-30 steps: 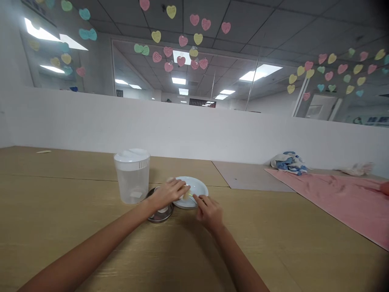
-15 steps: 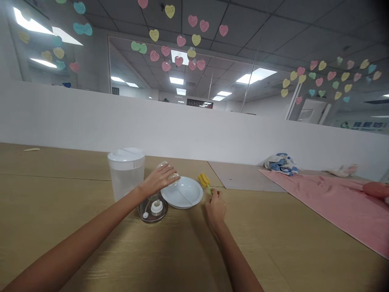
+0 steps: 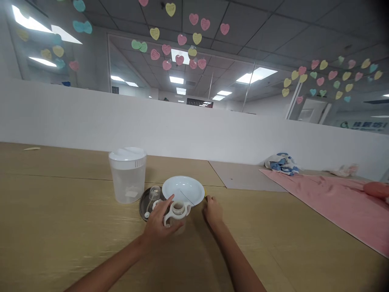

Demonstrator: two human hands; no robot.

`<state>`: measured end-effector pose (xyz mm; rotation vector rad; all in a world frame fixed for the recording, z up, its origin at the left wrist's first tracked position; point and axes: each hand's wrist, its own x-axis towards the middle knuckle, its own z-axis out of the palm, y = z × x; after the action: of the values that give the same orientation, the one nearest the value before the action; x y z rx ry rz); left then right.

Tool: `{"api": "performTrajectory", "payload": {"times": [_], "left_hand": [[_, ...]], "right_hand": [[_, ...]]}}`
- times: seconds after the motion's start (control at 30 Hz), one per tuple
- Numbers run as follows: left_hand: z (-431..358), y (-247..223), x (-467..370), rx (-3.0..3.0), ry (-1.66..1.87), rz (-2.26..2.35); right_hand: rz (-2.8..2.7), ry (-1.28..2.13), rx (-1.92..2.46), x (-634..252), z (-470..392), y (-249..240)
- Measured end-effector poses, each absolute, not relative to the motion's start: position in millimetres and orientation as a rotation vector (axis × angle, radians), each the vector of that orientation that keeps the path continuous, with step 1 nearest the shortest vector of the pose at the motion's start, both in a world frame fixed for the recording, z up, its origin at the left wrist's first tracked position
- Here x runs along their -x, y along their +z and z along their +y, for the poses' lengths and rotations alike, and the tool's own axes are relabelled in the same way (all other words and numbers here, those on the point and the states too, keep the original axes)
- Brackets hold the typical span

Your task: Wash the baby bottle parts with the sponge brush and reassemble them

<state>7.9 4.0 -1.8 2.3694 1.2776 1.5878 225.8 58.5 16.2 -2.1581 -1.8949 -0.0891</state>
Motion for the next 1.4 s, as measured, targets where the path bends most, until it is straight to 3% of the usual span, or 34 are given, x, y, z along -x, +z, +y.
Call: {"api": "performTrajectory", "payload": {"times": [0.23,0.37,0.47,0.53,0.63,0.9,1.4], "left_hand": [[5,-4,-11,-2.348,1.347,1.333],[11,1,3,-2.326,1.411,1.223],[25,6,25,-2.195,1.497,1.506],[35,8,41,-2.255,1.264,1.833],[46,6,56,-2.311,1.057,1.963],[53,-3,63,-2.387,0.844,1.940],[60,-18,62,-2.292,0.886,1.823]], "right_hand": [[-1.951,-0.134,2.164,-223,59,15],[-1.966,-0.161,2.153,-223,59,14],[-1.983,-0.175,2.141,-223,59,14],[-1.989,-0.181,2.136,-222,59,15],[-1.994,-0.180,2.134,-222,58,15],[-1.989,-0.172,2.138,-222,59,15],[-2.009,-0.149,2.137,-222,57,18]]}}
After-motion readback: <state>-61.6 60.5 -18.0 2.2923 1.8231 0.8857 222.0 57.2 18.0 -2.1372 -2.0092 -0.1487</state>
